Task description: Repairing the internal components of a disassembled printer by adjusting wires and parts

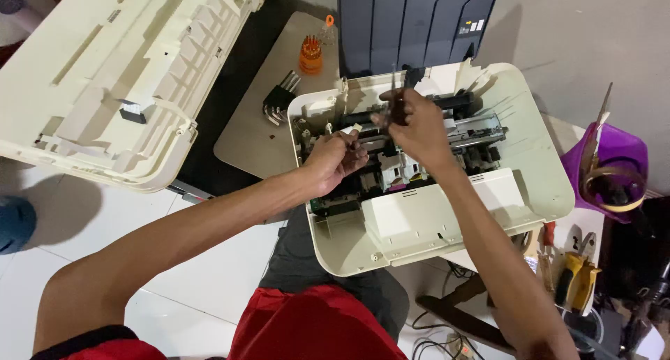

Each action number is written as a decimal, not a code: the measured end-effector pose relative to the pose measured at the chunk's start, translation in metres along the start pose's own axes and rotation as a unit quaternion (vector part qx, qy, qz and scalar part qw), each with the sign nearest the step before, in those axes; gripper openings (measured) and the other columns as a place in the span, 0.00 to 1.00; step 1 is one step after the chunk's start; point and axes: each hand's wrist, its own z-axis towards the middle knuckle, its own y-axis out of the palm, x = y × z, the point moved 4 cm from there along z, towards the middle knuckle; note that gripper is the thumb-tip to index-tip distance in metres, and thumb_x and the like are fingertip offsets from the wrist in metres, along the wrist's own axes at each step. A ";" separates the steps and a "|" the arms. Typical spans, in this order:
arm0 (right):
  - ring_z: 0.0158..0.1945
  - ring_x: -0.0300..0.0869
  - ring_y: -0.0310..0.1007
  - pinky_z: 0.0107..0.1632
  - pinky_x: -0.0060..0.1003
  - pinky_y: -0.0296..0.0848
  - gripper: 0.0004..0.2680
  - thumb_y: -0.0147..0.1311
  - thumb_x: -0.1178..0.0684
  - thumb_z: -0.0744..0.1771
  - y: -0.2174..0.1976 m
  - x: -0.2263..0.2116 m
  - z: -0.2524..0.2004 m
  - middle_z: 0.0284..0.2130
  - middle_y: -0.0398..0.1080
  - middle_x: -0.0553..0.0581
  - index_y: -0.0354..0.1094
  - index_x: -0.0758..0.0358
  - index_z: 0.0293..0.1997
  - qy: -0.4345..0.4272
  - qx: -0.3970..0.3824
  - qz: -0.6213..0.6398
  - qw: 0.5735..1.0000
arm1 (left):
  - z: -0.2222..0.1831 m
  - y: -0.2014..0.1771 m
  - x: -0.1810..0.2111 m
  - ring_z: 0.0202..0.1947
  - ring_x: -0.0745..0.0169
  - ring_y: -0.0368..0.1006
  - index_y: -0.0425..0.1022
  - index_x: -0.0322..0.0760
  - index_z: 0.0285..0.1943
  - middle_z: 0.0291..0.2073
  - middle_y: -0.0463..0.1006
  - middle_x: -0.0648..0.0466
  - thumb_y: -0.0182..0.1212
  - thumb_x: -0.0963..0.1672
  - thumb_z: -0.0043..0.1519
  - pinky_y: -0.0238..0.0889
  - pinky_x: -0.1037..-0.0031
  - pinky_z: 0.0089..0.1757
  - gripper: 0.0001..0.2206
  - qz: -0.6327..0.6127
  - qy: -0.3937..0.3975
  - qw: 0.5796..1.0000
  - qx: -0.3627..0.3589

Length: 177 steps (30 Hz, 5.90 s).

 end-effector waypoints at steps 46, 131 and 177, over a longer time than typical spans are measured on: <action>0.30 0.47 0.76 0.37 0.40 0.68 0.20 0.73 0.39 0.60 -0.007 0.014 0.018 0.31 0.84 0.62 0.83 0.58 0.52 0.208 -0.423 -0.065 0.879 | -0.003 0.000 0.001 0.48 0.56 0.79 0.68 0.37 0.39 0.41 0.75 0.48 0.63 0.46 0.68 0.79 0.67 0.51 0.11 -0.079 0.011 0.995 -0.053; 0.22 0.43 0.68 0.32 0.41 0.68 0.15 0.76 0.42 0.59 -0.004 -0.010 0.015 0.19 0.78 0.58 0.86 0.58 0.42 0.119 -0.411 -0.021 0.904 | -0.011 0.005 0.007 0.54 0.56 0.74 0.62 0.31 0.65 0.50 0.64 0.48 0.54 0.44 0.71 0.78 0.68 0.56 0.17 -0.032 -0.009 0.997 -0.066; 0.48 0.57 0.89 0.47 0.45 0.87 0.21 0.54 0.37 0.65 -0.363 0.280 -0.137 0.47 0.85 0.66 0.78 0.60 0.57 0.369 -0.177 -0.646 0.644 | -0.030 0.019 0.021 0.29 0.60 0.72 0.68 0.35 0.40 0.30 0.72 0.51 0.51 0.39 0.71 0.76 0.68 0.41 0.06 -0.066 -0.042 0.997 0.001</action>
